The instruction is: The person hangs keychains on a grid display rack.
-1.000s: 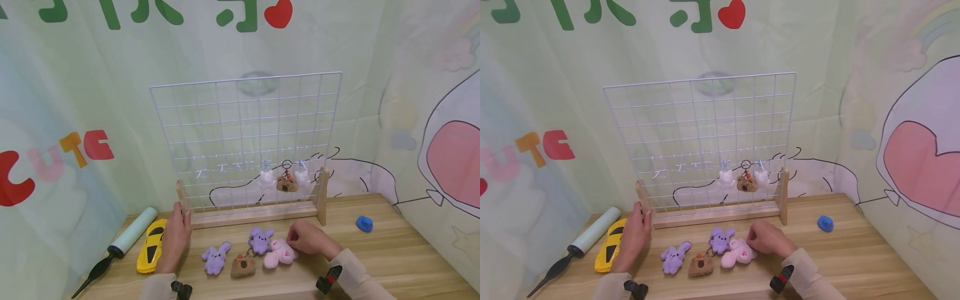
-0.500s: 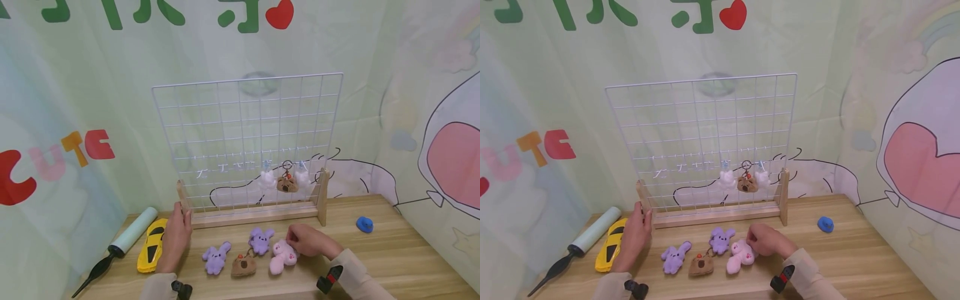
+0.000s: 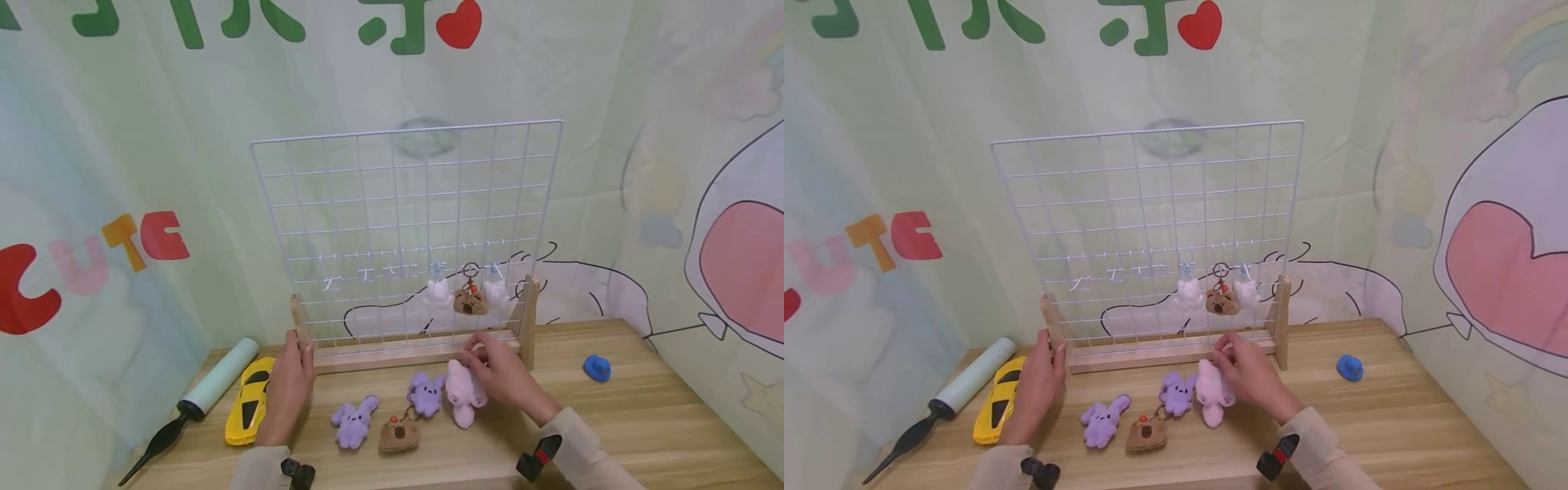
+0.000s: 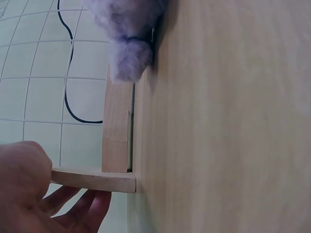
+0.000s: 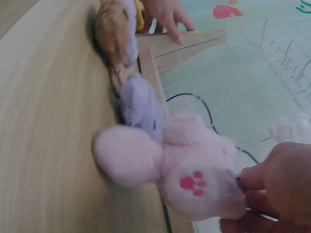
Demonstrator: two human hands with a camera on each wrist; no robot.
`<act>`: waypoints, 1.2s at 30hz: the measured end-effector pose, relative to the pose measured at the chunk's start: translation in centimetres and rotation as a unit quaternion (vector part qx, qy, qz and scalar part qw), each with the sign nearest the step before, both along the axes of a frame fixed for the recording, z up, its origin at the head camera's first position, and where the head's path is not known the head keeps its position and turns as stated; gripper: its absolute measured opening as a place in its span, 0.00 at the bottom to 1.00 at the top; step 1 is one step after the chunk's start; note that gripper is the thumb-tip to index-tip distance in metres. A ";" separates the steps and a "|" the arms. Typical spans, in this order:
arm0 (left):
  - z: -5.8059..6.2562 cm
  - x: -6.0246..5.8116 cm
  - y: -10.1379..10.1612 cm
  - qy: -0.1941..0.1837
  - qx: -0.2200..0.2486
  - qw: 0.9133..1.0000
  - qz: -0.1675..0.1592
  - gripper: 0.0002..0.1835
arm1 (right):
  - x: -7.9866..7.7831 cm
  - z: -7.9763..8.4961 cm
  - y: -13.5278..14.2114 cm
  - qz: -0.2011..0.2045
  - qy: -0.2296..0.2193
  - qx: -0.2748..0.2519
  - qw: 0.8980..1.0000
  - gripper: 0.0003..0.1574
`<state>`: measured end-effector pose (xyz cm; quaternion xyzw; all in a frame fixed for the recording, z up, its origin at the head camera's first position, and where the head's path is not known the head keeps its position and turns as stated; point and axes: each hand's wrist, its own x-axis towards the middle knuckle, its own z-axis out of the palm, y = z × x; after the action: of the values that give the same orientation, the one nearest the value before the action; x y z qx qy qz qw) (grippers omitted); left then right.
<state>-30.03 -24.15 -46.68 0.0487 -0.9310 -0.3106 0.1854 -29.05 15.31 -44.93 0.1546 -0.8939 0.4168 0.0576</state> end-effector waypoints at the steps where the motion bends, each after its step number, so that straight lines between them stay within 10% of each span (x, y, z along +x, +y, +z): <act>1: 0.1 0.0 0.0 -0.001 0.000 1.000 -0.001 0.24 | 0.0 0.2 -0.1 -0.007 0.004 -0.011 1.000 0.06; 36: -0.2 0.0 -0.1 0.007 -0.011 1.000 0.000 0.22 | 0.8 9.6 -5.5 -0.024 0.122 -0.240 0.963 0.11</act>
<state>-29.99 -24.30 -46.85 0.0443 -0.9332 -0.3003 0.1922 -28.21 9.86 -35.36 0.1641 -0.7571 0.5959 0.2117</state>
